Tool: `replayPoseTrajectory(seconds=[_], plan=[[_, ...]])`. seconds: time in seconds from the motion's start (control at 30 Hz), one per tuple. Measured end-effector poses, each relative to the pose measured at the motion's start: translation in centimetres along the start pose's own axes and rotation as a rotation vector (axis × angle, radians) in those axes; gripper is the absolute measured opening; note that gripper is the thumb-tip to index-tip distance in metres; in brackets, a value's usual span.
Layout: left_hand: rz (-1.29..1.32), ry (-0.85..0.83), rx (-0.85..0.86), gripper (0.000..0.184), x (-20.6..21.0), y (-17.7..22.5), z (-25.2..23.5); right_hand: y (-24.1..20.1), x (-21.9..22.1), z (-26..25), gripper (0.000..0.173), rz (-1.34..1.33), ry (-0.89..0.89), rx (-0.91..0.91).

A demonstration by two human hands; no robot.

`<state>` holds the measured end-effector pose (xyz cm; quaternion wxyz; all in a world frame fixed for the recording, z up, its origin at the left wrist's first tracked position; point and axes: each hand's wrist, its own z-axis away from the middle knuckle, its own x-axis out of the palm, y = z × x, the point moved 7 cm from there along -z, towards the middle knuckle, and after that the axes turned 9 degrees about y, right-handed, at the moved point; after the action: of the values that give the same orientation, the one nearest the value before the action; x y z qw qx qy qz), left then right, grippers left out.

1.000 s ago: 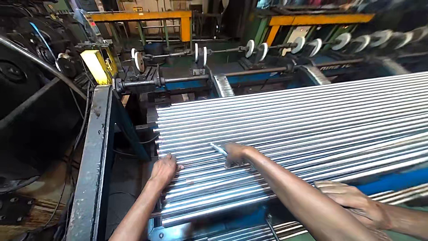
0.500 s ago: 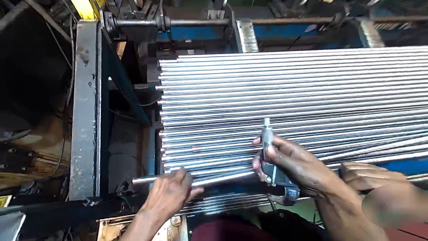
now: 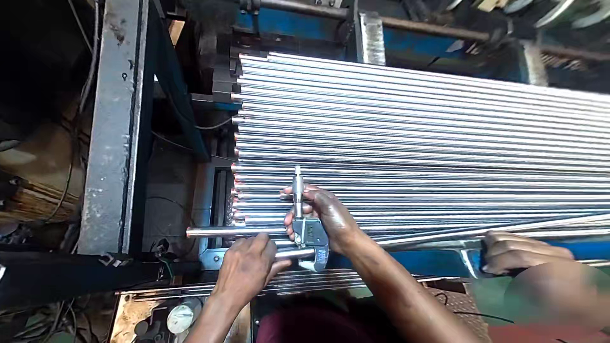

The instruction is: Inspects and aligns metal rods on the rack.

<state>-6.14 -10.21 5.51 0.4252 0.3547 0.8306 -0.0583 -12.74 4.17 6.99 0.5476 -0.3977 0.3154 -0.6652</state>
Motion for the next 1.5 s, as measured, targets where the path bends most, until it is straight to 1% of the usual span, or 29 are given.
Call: replayPoseTrajectory(seconds=[0.07, 0.17, 0.23, 0.33, 0.5, 0.57, 0.63, 0.7, 0.73, 0.83, 0.93, 0.97, 1.0, 1.03, 1.1, 1.17, 1.23, 1.27, 1.3, 1.33, 1.37, 1.4, 1.43, 1.47, 1.5], plan=[[0.011, 0.007, -0.017, 0.057, 0.0, 0.0, 0.0, 0.1, 0.4, -0.2, 0.048, 0.036, 0.011, -0.023], [0.023, 0.018, -0.04, 0.054, 0.0, 0.0, 0.1, 0.4, 0.4, -0.4, 0.047, 0.015, 0.038, -0.013], [0.026, 0.031, -0.043, 0.052, 0.0, 0.0, 0.1, 0.5, 0.4, -0.5, 0.04, 0.028, 0.058, 0.012], [0.03, 0.036, -0.052, 0.053, 0.0, 0.0, 0.2, 0.5, 0.6, -0.8, 0.029, 0.063, 0.043, 0.025], [0.05, 0.027, -0.075, 0.051, 0.0, 0.0, 0.3, 0.5, 0.6, -1.0, 0.028, 0.066, 0.008, 0.034], [0.055, -0.012, -0.105, 0.044, -0.3, 0.1, 0.4, 0.4, 0.6, -1.2, 0.029, 0.048, -0.012, 0.037], [0.024, -0.048, -0.148, 0.032, -1.1, 0.0, 0.7, 0.3, 0.5, -1.5, 0.033, 0.039, 0.004, 0.042], [-0.009, -0.042, -0.23, 0.025, -2.2, -0.6, 1.3, 0.3, 0.6, -1.5, 0.035, 0.056, 0.043, 0.029], [0.004, -0.03, -0.284, 0.024, -2.5, -1.0, 1.7, 0.3, 0.6, -1.5, 0.033, 0.063, 0.054, 0.024], [0.217, 0.005, -0.444, 0.033, -2.0, -2.3, 3.4, 0.3, 0.6, -1.4, 0.032, 0.042, 0.061, -0.007], [0.455, 0.026, -0.547, 0.036, -1.2, -3.1, 4.1, 0.0, 0.6, -1.3, 0.028, 0.049, 0.054, -0.058], [0.514, 0.036, -0.559, 0.037, -1.1, -3.2, 4.2, -0.1, 0.6, -1.3, 0.03, 0.058, 0.053, -0.077], [0.56, 0.048, -0.567, 0.037, -1.1, -3.2, 4.2, -0.1, 0.6, -1.3, 0.036, 0.059, 0.066, -0.094], [0.587, 0.063, -0.572, 0.037, -1.1, -3.2, 4.2, 0.0, 0.7, -1.3, 0.04, 0.064, 0.067, -0.095], [0.607, 0.099, -0.573, 0.036, -1.1, -3.1, 4.2, 0.2, 1.3, -1.1, 0.043, 0.077, 0.075, -0.073], [0.619, 0.122, -0.575, 0.036, -1.0, -3.0, 4.2, 0.5, 2.2, -1.2, 0.039, 0.069, 0.088, -0.058], [0.618, 0.132, -0.576, 0.036, -1.0, -3.0, 4.2, 0.7, 3.2, -1.4, 0.033, 0.059, 0.054, -0.076], [0.614, 0.136, -0.575, 0.036, -1.0, -3.0, 4.2, 0.4, 3.7, -1.2, 0.03, 0.073, 0.036, -0.092], [0.611, 0.14, -0.574, 0.037, -1.0, -3.1, 4.3, -0.3, 4.1, -0.5, 0.028, 0.132, 0.056, -0.088], [0.613, 0.142, -0.576, 0.037, -1.0, -3.1, 4.3, -1.7, 4.9, 0.9, 0.028, 0.257, 0.158, 0.011], [0.623, 0.147, -0.578, 0.037, -0.9, -3.1, 4.4, -3.2, 6.0, 2.7, 0.03, 0.353, 0.356, 0.292], [0.641, 0.155, -0.583, 0.037, -0.8, -3.2, 4.4, -1.8, 4.9, 1.0, 0.028, 0.267, 0.124, -0.049], [0.666, 0.17, -0.595, 0.037, -0.7, -3.2, 4.6, -0.7, 4.3, -0.1, 0.028, 0.147, -0.025, -0.198], [0.694, 0.195, -0.616, 0.037, -0.7, -3.4, 4.8, -0.8, 4.3, 0.0, 0.028, 0.127, -0.047, -0.203], [0.723, 0.234, -0.649, 0.037, -0.8, -3.5, 5.1, -2.1, 4.8, 1.4, 0.028, 0.197, 0.059, -0.103]])
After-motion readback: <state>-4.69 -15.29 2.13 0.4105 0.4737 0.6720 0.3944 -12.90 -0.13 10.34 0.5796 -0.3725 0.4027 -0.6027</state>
